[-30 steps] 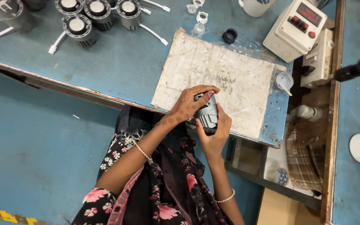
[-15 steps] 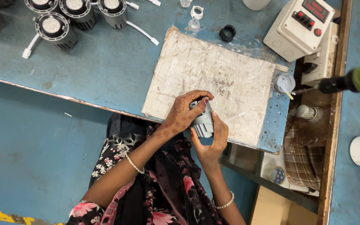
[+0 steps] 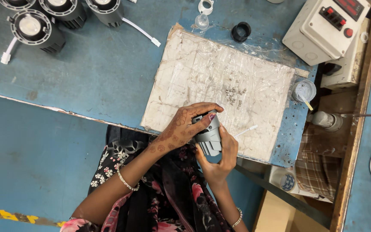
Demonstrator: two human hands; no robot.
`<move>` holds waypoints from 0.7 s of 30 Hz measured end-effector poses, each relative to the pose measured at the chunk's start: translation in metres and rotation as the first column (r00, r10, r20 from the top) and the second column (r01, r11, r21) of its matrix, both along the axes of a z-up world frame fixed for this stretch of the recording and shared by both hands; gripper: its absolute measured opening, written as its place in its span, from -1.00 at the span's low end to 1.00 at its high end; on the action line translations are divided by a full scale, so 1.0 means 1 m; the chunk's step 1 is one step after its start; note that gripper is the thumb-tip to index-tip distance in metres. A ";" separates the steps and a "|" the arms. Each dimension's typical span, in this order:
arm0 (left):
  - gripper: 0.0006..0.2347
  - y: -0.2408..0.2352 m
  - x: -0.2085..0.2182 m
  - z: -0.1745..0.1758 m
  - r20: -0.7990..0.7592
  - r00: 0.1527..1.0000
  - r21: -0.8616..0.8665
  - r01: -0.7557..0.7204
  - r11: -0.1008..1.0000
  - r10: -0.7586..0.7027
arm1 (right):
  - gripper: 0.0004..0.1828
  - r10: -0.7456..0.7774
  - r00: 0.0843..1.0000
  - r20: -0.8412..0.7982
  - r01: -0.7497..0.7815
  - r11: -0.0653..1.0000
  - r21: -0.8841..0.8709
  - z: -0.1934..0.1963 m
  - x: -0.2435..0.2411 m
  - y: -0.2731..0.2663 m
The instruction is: The person assembles cylindrical electronic components by inserting white plastic pieces and securing them with a green power drill. They handle multiple units, placing finished items on the table.
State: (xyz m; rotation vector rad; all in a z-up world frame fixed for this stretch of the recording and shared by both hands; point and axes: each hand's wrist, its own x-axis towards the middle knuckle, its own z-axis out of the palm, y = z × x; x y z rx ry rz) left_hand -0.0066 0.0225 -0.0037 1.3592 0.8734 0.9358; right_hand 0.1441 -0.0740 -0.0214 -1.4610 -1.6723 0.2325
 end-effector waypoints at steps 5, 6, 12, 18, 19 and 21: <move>-0.59 0.000 -0.002 -0.005 0.007 0.999 -0.031 0.031 0.999 -0.031 | -0.13 0.005 1.000 0.001 -0.005 1.000 -0.024 0.001 0.001 0.000; -0.58 0.001 -0.003 -0.006 0.011 0.999 -0.010 0.039 0.999 -0.039 | -0.13 0.007 1.000 0.003 -0.007 1.000 -0.029 0.001 0.001 0.000; -0.55 0.001 -0.004 -0.011 0.045 0.997 0.020 0.066 0.998 -0.067 | -0.13 0.001 0.999 -0.032 -0.004 0.995 -0.101 0.006 0.002 -0.002; -0.59 0.001 -0.004 -0.009 0.056 0.997 -0.024 0.059 0.998 -0.058 | -0.11 0.000 0.999 -0.048 -0.006 0.991 -0.135 0.008 0.003 -0.002; -0.61 0.001 -0.002 -0.008 0.048 0.998 -0.024 0.039 0.999 -0.038 | -0.11 0.001 0.999 -0.041 -0.006 0.992 -0.129 0.008 0.003 -0.002; -0.64 -0.001 0.000 -0.006 0.039 0.999 -0.019 0.007 1.000 -0.007 | -0.10 0.004 1.000 -0.026 -0.007 0.993 -0.118 0.008 0.003 -0.002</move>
